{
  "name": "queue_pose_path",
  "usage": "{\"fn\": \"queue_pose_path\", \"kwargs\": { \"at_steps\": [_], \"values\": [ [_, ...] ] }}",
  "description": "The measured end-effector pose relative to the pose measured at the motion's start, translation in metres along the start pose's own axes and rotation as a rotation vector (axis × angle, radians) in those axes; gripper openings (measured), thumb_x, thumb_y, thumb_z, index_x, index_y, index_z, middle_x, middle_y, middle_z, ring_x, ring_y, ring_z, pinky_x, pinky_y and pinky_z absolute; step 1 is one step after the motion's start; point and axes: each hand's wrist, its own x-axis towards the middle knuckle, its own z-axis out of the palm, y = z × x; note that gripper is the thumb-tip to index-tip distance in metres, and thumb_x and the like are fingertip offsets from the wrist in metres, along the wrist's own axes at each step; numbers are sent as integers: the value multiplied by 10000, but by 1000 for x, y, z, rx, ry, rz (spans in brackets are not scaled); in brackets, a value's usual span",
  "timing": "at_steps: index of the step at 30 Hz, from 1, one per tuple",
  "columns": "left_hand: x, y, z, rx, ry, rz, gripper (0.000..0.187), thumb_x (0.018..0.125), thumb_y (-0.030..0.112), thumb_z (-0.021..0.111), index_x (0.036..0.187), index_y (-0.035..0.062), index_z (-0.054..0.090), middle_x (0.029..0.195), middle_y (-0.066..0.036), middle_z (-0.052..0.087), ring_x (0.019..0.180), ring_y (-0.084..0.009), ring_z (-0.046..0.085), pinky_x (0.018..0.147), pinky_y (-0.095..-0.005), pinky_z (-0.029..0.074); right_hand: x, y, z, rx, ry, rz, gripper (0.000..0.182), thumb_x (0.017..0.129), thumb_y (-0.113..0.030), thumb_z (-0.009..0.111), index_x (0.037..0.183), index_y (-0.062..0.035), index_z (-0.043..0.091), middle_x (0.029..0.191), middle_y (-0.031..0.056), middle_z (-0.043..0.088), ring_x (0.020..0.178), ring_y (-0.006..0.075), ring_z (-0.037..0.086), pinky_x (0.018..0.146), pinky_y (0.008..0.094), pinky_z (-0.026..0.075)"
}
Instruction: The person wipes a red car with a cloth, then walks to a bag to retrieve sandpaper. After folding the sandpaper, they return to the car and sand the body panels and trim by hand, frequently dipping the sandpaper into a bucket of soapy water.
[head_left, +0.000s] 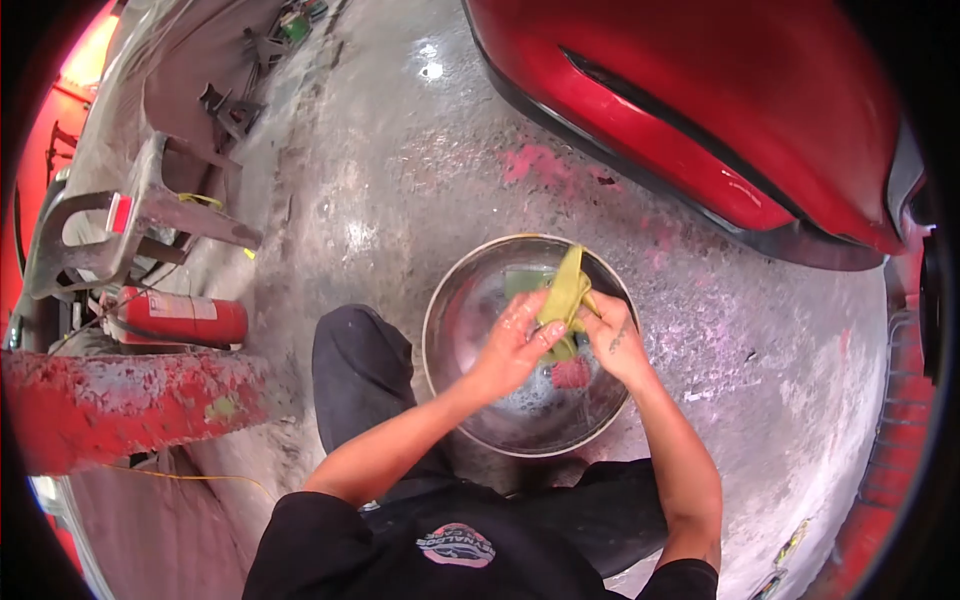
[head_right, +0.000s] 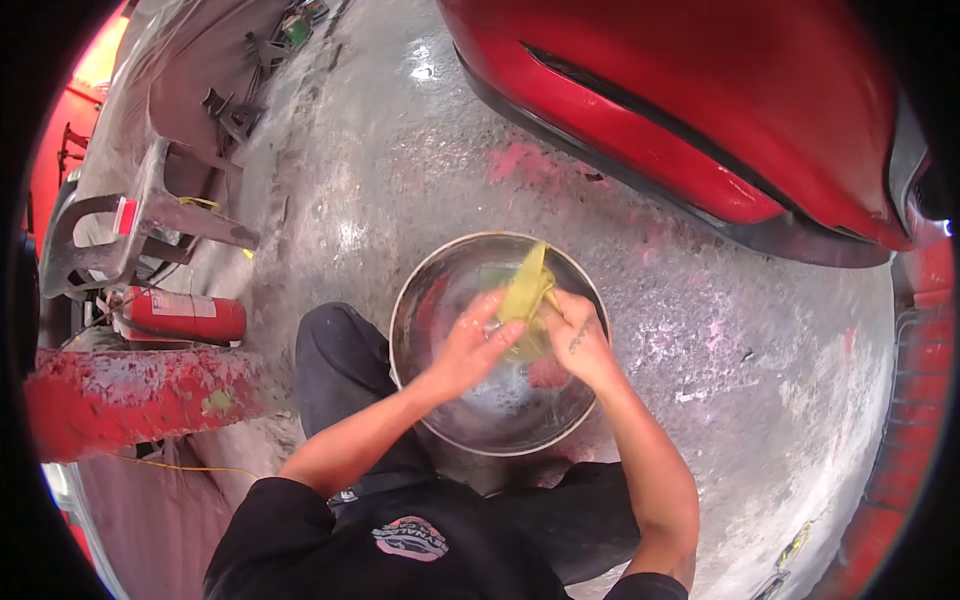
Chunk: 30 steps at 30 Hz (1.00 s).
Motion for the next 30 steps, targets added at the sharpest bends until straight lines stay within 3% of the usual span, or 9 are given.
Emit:
{"fn": "queue_pose_path", "kwargs": {
  "at_steps": [1, 7, 11, 14, 16, 19, 21, 23, 30],
  "values": [
    [-3, 4, 2, -119, -40, -146, 460, 1031, 130, 675, 1469, 34, 572, 1199, -32, 695, 1032, -191, 674, 914, -326, 553, -8, -10, 0, -125, -3, 57, 284, 1031, -143, 538, 1223, -6, 697, 1015, 273, 731, 997, 329, 768, 820, 397, 553],
    [73, 39, -29, -282, 184, -99, 410, 1001, 88, 697, 1381, -2, 574, 1173, -94, 731, 1017, -179, 698, 880, -318, 582, -31, -27, 7, -426, 385, -295, 245, 1002, -37, 608, 1222, 13, 703, 979, 237, 752, 831, 349, 761, 747, 387, 571],
    [143, 57, -28, -594, 366, 60, 356, 986, 84, 722, 1288, -3, 555, 1109, -134, 729, 982, -176, 713, 836, -330, 593, -33, -21, 9, -566, 318, -301, 253, 1011, -28, 600, 1241, 14, 697, 1040, 248, 760, 898, 356, 779, 783, 391, 594],
    [214, 84, -32, -785, 445, -78, 253, 988, 39, 685, 1218, 4, 585, 1090, -107, 703, 899, -168, 714, 675, -323, 620, -19, -20, 8, -407, 342, -225, 255, 1020, -57, 601, 1247, 13, 696, 1055, 234, 764, 896, 345, 780, 790, 395, 596],
    [266, 86, -22, -881, 474, 141, 227, 994, 14, 654, 1209, -23, 592, 1063, -86, 695, 856, -158, 705, 604, -302, 601, -17, -18, 8, -392, 333, -226, 270, 1009, -71, 605, 1253, 5, 693, 1069, 245, 758, 939, 380, 766, 812, 420, 597],
    [301, 69, 17, -632, 710, 153, 204, 950, -19, 646, 1143, -45, 585, 1006, -130, 689, 853, -252, 700, 638, -399, 574, -17, -19, 7, -354, 311, -193, 279, 1001, -92, 610, 1251, -4, 697, 1086, 259, 750, 987, 416, 750, 844, 447, 597],
    [300, 60, 38, 24, 875, 310, 205, 898, -15, 633, 1088, -49, 563, 981, -203, 657, 887, -404, 657, 749, -512, 517, -14, -18, 6, -336, 305, -169, 273, 1004, -99, 611, 1242, -4, 705, 1088, 263, 749, 993, 416, 749, 855, 448, 596],
    [297, 63, 52, 57, 859, 326, 188, 887, 0, 629, 1055, -48, 559, 991, -233, 637, 920, -454, 623, 799, -540, 491, -14, -13, 6, -395, 315, -212, 252, 1025, -75, 599, 1240, 9, 702, 1054, 224, 769, 879, 332, 772, 791, 390, 586],
    [277, 62, 14, 200, 542, 383, 192, 910, 115, 663, 1041, -22, 638, 1015, -248, 636, 949, -478, 621, 834, -554, 485, -12, -27, 9, -334, 293, -182, 254, 1002, -62, 602, 1220, 20, 704, 1058, 247, 758, 956, 387, 768, 831, 419, 602]
  ]
}}
